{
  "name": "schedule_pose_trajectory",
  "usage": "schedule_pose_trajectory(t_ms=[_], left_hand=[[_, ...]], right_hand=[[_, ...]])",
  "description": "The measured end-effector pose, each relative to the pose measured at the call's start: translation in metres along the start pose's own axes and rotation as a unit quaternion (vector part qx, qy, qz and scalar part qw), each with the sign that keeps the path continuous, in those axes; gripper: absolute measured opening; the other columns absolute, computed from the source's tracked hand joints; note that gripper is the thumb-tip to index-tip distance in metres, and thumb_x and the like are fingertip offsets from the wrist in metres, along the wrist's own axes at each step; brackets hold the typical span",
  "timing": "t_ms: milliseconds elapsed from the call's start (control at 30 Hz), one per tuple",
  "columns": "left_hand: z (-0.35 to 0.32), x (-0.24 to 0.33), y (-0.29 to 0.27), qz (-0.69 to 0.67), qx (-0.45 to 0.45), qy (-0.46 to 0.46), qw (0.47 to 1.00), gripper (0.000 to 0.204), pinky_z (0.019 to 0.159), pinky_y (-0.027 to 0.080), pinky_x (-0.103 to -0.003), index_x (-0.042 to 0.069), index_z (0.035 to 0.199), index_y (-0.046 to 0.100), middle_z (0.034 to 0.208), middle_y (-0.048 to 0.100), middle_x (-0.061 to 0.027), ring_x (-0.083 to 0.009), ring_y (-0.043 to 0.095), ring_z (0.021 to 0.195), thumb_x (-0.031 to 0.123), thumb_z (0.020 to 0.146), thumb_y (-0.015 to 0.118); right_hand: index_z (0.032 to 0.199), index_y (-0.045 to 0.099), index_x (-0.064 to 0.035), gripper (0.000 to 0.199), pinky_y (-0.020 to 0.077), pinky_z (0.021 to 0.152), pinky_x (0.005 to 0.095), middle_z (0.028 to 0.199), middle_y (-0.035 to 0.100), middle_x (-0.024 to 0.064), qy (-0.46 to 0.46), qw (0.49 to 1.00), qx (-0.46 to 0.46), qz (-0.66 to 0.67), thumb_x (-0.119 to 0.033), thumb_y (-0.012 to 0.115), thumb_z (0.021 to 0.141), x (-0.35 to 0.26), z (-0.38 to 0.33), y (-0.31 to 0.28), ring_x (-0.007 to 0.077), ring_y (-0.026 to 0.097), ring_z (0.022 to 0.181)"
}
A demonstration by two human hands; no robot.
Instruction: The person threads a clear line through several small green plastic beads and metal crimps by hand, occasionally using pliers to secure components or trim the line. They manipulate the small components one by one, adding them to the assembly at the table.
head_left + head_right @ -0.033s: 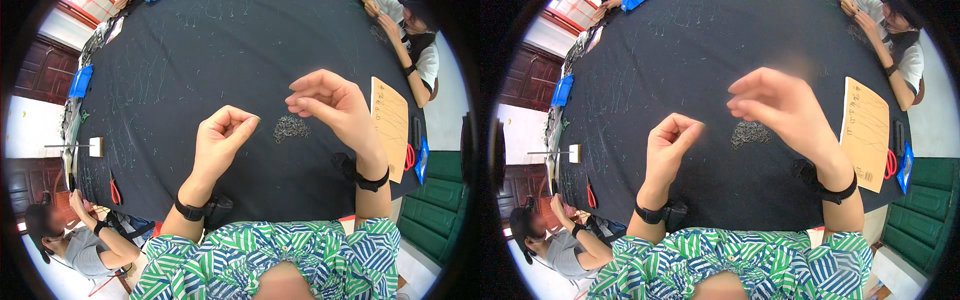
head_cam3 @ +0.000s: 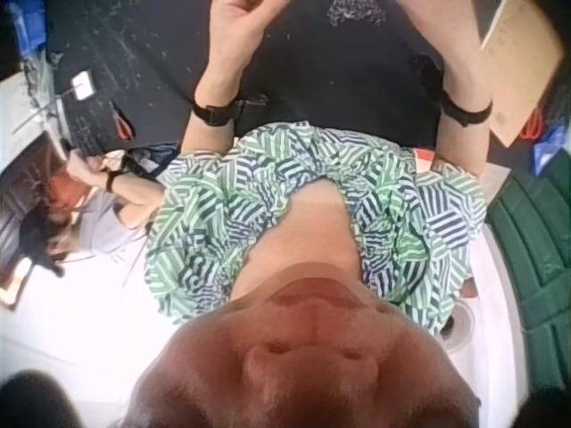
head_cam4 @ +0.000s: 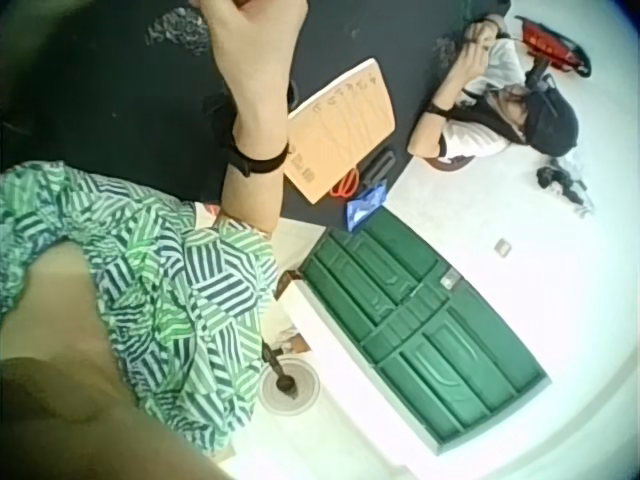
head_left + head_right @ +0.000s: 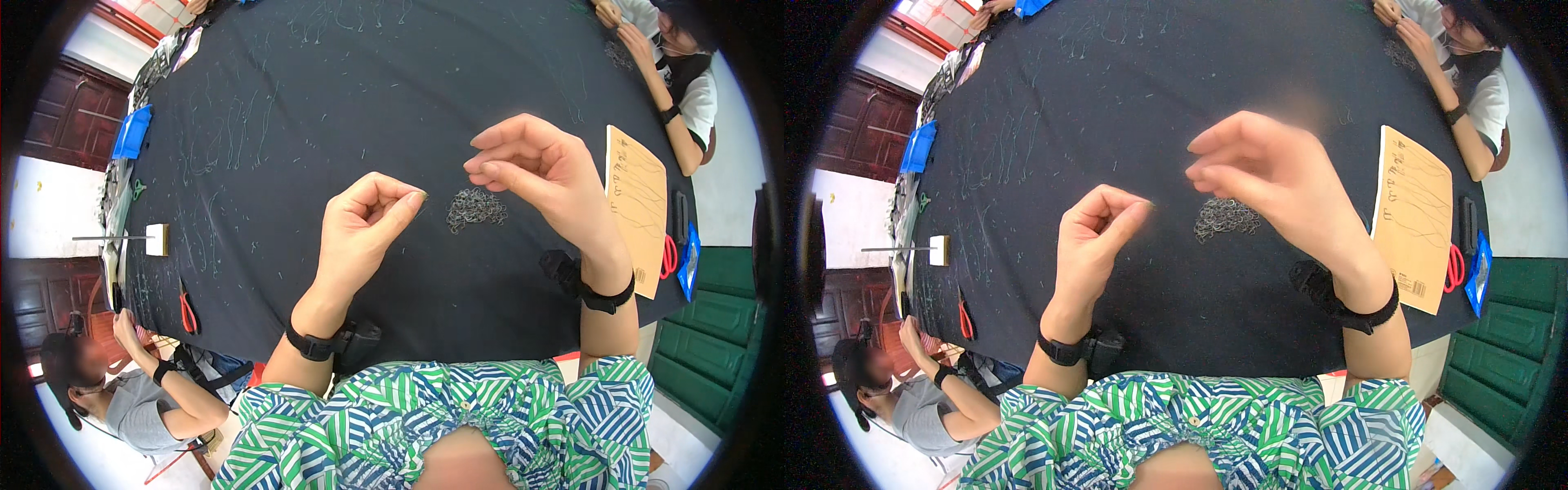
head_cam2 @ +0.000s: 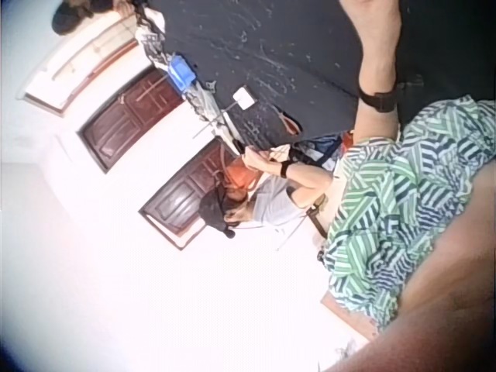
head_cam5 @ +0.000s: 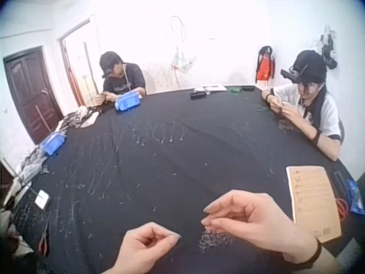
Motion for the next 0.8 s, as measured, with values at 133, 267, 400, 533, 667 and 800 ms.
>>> schedule_pose_trajectory(t_ms=[133, 267, 400, 533, 667, 800], left_hand=[[-0.001, -0.001, 0.003, 0.003, -0.017, -0.003, 1.000, 0.008, 0.059, 0.042, -0.016, 0.002, 0.094, 0.069, 0.078, 0.065, 0.0029, -0.0004, 0.054, 0.068, 0.009, 0.091, 0.071], [-0.001, -0.002, 0.004, 0.009, -0.018, -0.011, 1.000, 0.009, 0.061, 0.045, -0.017, 0.002, 0.095, 0.069, 0.079, 0.067, 0.0009, -0.0026, 0.059, 0.070, 0.011, 0.092, 0.071], [0.000, -0.004, 0.005, -0.002, -0.014, -0.007, 1.000, 0.010, 0.061, 0.045, -0.017, 0.002, 0.095, 0.069, 0.080, 0.067, 0.0002, -0.0029, 0.059, 0.070, 0.011, 0.092, 0.070], [-0.001, -0.005, 0.008, 0.008, -0.019, -0.006, 1.000, 0.011, 0.061, 0.045, -0.017, 0.002, 0.095, 0.070, 0.079, 0.068, -0.0003, -0.0029, 0.060, 0.070, 0.012, 0.092, 0.071], [-0.002, -0.005, 0.012, 0.024, -0.035, -0.016, 0.999, 0.012, 0.061, 0.045, -0.018, 0.001, 0.096, 0.070, 0.077, 0.069, -0.0005, -0.0028, 0.060, 0.070, 0.012, 0.092, 0.071], [-0.002, -0.007, 0.013, 0.026, -0.038, -0.007, 0.999, 0.013, 0.060, 0.045, -0.018, 0.001, 0.096, 0.071, 0.078, 0.070, -0.0013, -0.0030, 0.060, 0.070, 0.013, 0.092, 0.071]], right_hand=[[0.118, 0.060, 0.0021, 0.023, 0.0565, 0.083, 0.0266, 0.103, 0.072, 0.0134, 0.009, 1.000, -0.009, -0.018, -0.003, 0.059, 0.096, 0.002, 0.002, 0.003, 0.0180, 0.071, 0.095], [0.126, 0.055, 0.0026, 0.029, 0.0556, 0.087, 0.0282, 0.110, 0.070, 0.0158, 0.007, 0.999, -0.013, 0.042, -0.004, 0.054, 0.098, 0.011, 0.004, 0.002, 0.0201, 0.069, 0.102], [0.129, 0.053, 0.0027, 0.033, 0.0546, 0.090, 0.0290, 0.113, 0.069, 0.0163, 0.015, 0.998, -0.028, 0.053, -0.002, 0.054, 0.096, 0.012, 0.003, 0.005, 0.0206, 0.068, 0.106], [0.126, 0.053, 0.0026, 0.031, 0.0560, 0.087, 0.0308, 0.110, 0.070, 0.0174, -0.015, 0.999, -0.028, -0.009, -0.002, 0.054, 0.095, 0.011, -0.001, 0.015, 0.0234, 0.069, 0.104], [0.125, 0.054, -0.0005, 0.033, 0.0563, 0.082, 0.0298, 0.106, 0.072, 0.0155, -0.065, 0.992, -0.013, -0.111, 0.000, 0.058, 0.092, 0.009, -0.004, 0.026, 0.0230, 0.071, 0.101], [0.123, 0.054, -0.0022, 0.034, 0.0565, 0.075, 0.0313, 0.099, 0.073, 0.0142, -0.095, 0.977, 0.000, -0.190, 0.003, 0.059, 0.090, 0.005, -0.007, 0.032, 0.0263, 0.073, 0.095]])
Point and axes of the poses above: each hand's wrist, its own z-axis towards the middle knuckle, its own y-axis out of the palm, x = y × z, the point moved 6 cm from there along z, towards the middle knuckle
